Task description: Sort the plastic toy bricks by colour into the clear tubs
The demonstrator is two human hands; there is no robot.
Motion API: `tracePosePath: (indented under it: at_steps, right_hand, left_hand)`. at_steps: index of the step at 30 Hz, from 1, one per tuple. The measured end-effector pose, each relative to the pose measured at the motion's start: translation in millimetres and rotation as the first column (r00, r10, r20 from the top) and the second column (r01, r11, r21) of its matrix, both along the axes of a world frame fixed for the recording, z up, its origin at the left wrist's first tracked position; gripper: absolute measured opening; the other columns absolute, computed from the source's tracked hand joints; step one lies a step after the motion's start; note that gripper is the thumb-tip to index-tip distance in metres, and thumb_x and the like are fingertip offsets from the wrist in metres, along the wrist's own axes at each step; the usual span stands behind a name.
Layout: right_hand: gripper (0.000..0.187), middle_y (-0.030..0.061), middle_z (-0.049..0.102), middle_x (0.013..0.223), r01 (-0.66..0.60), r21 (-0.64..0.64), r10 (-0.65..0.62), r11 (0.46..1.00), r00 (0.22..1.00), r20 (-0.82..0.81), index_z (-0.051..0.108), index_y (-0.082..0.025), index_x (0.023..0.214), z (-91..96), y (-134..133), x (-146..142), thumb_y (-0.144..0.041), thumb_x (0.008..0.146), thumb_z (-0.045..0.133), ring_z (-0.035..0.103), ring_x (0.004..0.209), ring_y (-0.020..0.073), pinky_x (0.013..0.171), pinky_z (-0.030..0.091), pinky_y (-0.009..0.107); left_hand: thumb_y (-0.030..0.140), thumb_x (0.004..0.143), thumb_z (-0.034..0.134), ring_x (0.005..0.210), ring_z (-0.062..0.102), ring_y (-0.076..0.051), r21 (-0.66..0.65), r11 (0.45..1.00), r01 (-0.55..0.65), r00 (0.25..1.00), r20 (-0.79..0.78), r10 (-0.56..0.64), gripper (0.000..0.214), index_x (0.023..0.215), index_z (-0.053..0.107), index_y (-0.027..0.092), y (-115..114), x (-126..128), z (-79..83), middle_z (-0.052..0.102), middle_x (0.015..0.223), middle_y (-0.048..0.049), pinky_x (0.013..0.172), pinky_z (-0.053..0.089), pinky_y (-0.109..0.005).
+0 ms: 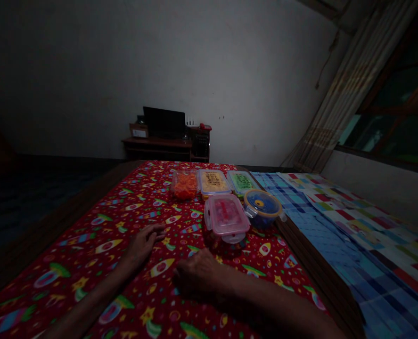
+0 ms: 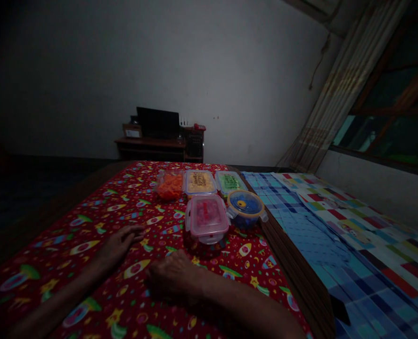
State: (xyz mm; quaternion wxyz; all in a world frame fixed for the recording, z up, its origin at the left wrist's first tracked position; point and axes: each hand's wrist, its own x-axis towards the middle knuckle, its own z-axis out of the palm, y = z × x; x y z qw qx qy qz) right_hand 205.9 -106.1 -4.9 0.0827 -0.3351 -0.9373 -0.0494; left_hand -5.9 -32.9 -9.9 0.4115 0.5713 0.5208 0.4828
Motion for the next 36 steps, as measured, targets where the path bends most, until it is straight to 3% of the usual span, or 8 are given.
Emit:
tracePosePath:
  at_steps: [3,5,8,10,26,36]
  right_hand:
    - [0.025,0.0013,0.066,0.064,0.032,0.04,-0.029,0.999,0.996,-0.08,0.055,-0.019,0.08,-7.1,4,-10,-0.037,0.093,0.043,0.054,0.048,0.0109,0.047,0.023,0.023]
    - [0.026,0.0005,0.065,0.064,0.067,0.06,-0.058,0.996,0.988,-0.142,0.054,-0.019,0.077,-13.7,4,-9,-0.036,0.094,0.042,0.052,0.048,0.0098,0.048,0.022,0.024]
    - [0.025,-0.0003,0.064,0.064,0.064,0.077,-0.052,0.995,0.987,-0.152,0.054,-0.02,0.078,-22.0,3,-6,-0.039,0.093,0.045,0.051,0.047,0.0098,0.047,0.02,0.025]
    - [0.025,-0.001,0.064,0.065,0.046,0.066,-0.036,0.997,0.989,-0.143,0.054,-0.02,0.079,-24.8,4,-4,-0.04,0.092,0.046,0.05,0.047,0.0094,0.047,0.019,0.026]
    - [0.023,-0.0016,0.064,0.064,0.038,0.0,-0.037,0.999,0.986,-0.16,0.055,-0.02,0.079,-14.6,2,-4,-0.038,0.091,0.046,0.046,0.045,0.0091,0.047,0.017,0.027]
    - [0.026,-0.0016,0.063,0.062,0.037,-0.004,-0.038,0.999,0.989,-0.144,0.054,-0.019,0.077,-15.1,1,-5,-0.038,0.092,0.046,0.047,0.045,0.0086,0.047,0.017,0.027]
  left_hand:
    - [0.048,0.074,0.053,0.086,0.071,-0.027,0.047,0.998,0.04,0.99,-0.134,-0.033,0.038,0.091,0.065,0.016,2,-8,-6.8,0.07,0.096,-0.0116,0.081,0.057,-0.042]
    - [0.042,0.076,0.048,0.084,0.07,-0.025,0.166,0.982,0.092,0.955,-0.293,-0.04,0.033,0.088,0.066,0.017,3,-8,-11.3,0.071,0.094,-0.0108,0.077,0.058,-0.04]
    - [0.034,0.081,0.042,0.086,0.069,-0.023,0.35,0.915,0.199,0.873,-0.488,-0.002,0.03,0.084,0.068,0.02,4,-5,-17.0,0.071,0.093,-0.0089,0.079,0.058,-0.037]
    - [0.031,0.084,0.039,0.089,0.068,-0.021,0.403,0.881,0.248,0.832,-0.554,0.019,0.032,0.085,0.069,0.021,3,-4,-19.1,0.071,0.095,-0.0076,0.081,0.057,-0.034]
    - [0.025,0.089,0.037,0.096,0.066,-0.019,0.446,0.849,0.283,0.787,-0.614,0.061,0.034,0.092,0.07,0.022,2,-10,-32.7,0.068,0.104,-0.0071,0.084,0.056,-0.031]
    - [0.024,0.089,0.038,0.096,0.067,-0.019,0.432,0.852,0.297,0.778,-0.627,0.047,0.032,0.093,0.07,0.023,0,-8,-27.6,0.069,0.104,-0.0063,0.082,0.056,-0.029]
